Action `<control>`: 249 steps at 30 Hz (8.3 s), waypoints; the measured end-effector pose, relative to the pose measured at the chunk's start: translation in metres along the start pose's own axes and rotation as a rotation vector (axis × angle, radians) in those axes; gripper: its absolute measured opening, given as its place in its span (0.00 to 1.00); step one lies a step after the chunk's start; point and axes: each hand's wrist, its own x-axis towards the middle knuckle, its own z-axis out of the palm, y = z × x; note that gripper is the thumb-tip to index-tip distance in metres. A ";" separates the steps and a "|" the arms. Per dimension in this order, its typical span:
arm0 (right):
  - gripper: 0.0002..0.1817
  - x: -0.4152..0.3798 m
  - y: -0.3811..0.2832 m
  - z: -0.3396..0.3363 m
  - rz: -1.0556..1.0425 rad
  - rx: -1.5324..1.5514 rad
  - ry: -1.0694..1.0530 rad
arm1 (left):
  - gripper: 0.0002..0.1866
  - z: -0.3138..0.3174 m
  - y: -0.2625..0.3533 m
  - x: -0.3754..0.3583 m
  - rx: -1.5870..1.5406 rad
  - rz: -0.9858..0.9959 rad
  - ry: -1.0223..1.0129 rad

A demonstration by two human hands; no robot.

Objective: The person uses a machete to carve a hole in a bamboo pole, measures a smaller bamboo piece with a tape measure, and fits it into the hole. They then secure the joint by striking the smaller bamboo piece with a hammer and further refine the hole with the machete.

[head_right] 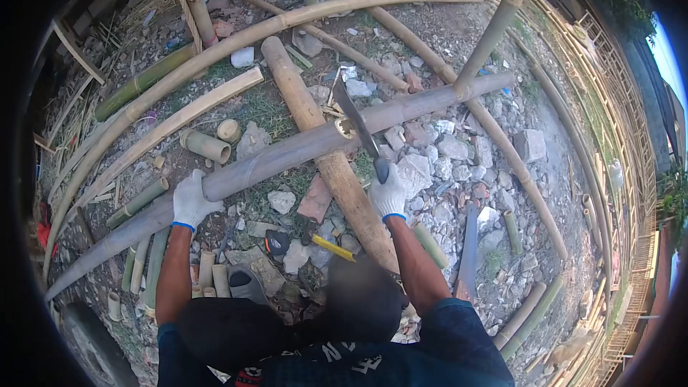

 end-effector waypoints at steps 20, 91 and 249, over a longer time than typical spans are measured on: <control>0.17 0.079 -0.104 -0.055 -0.011 0.431 0.305 | 0.40 -0.001 0.003 0.000 -0.049 0.014 0.082; 0.20 0.008 -0.039 -0.012 0.074 0.301 -0.210 | 0.43 -0.003 0.012 -0.005 -0.015 -0.016 0.061; 0.15 0.012 -0.082 -0.021 -0.266 0.181 -0.157 | 0.38 0.018 0.007 -0.014 -0.016 0.045 0.233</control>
